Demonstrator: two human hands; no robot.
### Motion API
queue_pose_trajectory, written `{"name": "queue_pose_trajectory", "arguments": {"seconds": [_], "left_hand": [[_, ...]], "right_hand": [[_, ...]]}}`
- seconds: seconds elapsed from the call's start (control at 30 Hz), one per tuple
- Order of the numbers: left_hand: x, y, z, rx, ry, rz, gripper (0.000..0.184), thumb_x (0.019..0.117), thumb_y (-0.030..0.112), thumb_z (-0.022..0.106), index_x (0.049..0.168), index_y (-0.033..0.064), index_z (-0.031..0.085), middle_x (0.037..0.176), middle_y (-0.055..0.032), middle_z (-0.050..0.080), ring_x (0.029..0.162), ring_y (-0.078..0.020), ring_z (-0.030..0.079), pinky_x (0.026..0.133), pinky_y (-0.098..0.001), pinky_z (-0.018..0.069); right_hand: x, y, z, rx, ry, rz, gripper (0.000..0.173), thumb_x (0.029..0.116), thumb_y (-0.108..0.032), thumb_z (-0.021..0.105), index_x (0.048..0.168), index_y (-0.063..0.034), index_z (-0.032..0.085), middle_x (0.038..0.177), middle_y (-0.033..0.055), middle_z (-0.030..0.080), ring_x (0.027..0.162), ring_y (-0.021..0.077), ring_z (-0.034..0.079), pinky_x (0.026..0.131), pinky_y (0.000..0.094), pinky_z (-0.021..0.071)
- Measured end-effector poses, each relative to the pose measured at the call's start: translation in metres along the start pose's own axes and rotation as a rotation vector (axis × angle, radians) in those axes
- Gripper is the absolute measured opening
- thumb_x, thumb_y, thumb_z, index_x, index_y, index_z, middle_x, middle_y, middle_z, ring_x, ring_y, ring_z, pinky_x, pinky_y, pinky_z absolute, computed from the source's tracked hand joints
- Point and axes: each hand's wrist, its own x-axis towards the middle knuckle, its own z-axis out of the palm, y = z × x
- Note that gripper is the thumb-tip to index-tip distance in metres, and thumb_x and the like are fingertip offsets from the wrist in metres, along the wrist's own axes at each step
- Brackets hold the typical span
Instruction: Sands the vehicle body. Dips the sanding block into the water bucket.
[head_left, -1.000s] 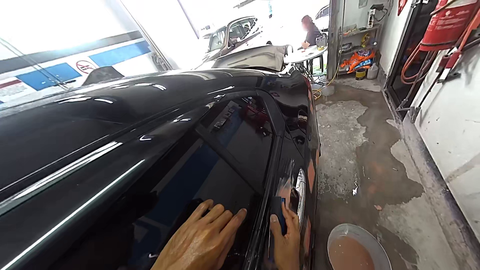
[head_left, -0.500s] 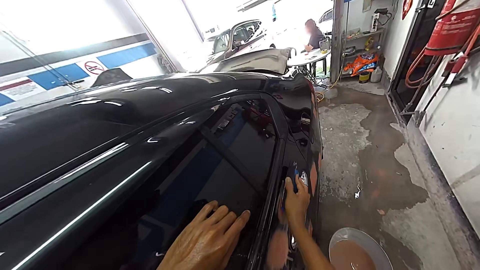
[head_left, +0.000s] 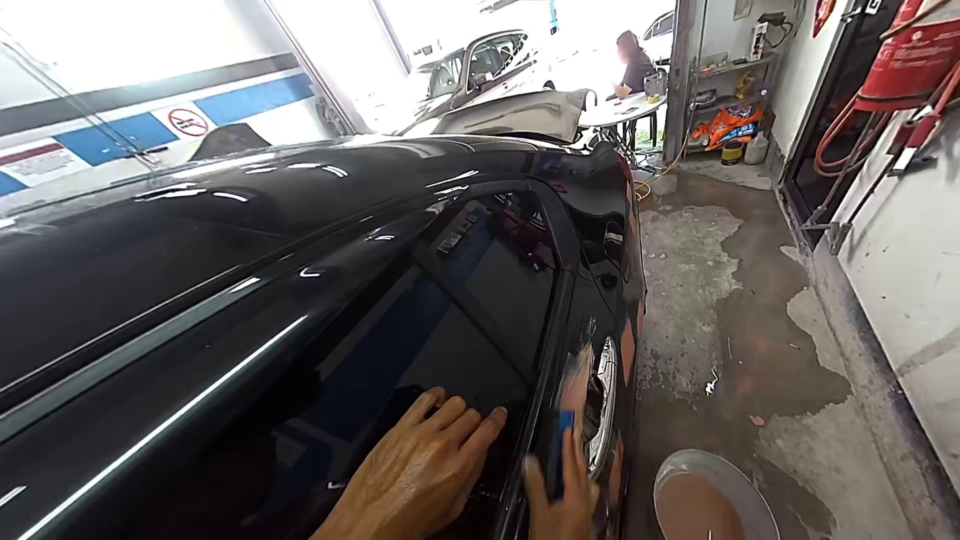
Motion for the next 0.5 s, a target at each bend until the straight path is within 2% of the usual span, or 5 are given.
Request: {"name": "queue_pose_trajectory", "arguments": {"seconds": [0.07, 0.2, 0.27, 0.4, 0.5], "left_hand": [[-0.001, 0.0, 0.001, 0.006, 0.001, 0.0, 0.032, 0.103, 0.023, 0.043, 0.119, 0.018, 0.07, 0.073, -0.0004, 0.06, 0.072, -0.0211, 0.06, 0.086, -0.0404, 0.0488], [0.001, -0.002, 0.002, 0.008, 0.006, 0.01, 0.032, 0.1022, 0.022, 0.043, 0.118, 0.0168, 0.07, 0.073, -0.0008, 0.061, 0.072, -0.0217, 0.06, 0.084, -0.0406, 0.0493], [-0.001, 0.0, 0.001, -0.001, -0.005, 0.006, 0.032, 0.1025, 0.022, 0.043, 0.118, 0.0169, 0.071, 0.074, -0.0008, 0.062, 0.072, -0.0219, 0.061, 0.084, -0.041, 0.0503], [0.0, -0.002, 0.001, -0.011, -0.01, 0.008, 0.033, 0.1037, 0.024, 0.042, 0.12, 0.0172, 0.07, 0.075, -0.0014, 0.061, 0.073, -0.0222, 0.061, 0.085, -0.041, 0.0495], [0.0, -0.003, 0.0, 0.001, -0.014, 0.012, 0.033, 0.1038, 0.024, 0.042, 0.12, 0.0175, 0.07, 0.074, -0.0014, 0.061, 0.072, -0.0223, 0.06, 0.085, -0.0404, 0.0488]], "right_hand": [[0.001, 0.002, -0.002, 0.03, -0.015, 0.021, 0.066, 0.0919, -0.033, 0.07, 0.144, 0.0046, 0.054, 0.153, 0.0248, 0.047, 0.137, 0.0438, 0.049, 0.107, 0.0667, 0.034], [0.109, 0.008, 0.018, 0.023, 0.048, 0.16, 0.059, 0.0951, -0.033, 0.069, 0.143, -0.0004, 0.057, 0.151, 0.0184, 0.052, 0.14, 0.0373, 0.048, 0.114, 0.0625, 0.0304], [0.099, 0.005, 0.015, 0.05, 0.028, 0.204, 0.06, 0.0954, -0.033, 0.069, 0.144, -0.0007, 0.055, 0.153, 0.0184, 0.05, 0.142, 0.0361, 0.046, 0.115, 0.0622, 0.0294], [0.029, -0.001, 0.001, 0.144, -0.021, 0.108, 0.063, 0.0923, -0.03, 0.068, 0.144, 0.0039, 0.055, 0.152, 0.0228, 0.05, 0.141, 0.0397, 0.046, 0.112, 0.066, 0.0301], [0.092, 0.01, 0.014, 0.079, 0.014, 0.116, 0.061, 0.0944, -0.032, 0.068, 0.144, 0.0011, 0.055, 0.151, 0.0206, 0.052, 0.139, 0.0385, 0.048, 0.112, 0.0638, 0.0324]]}}
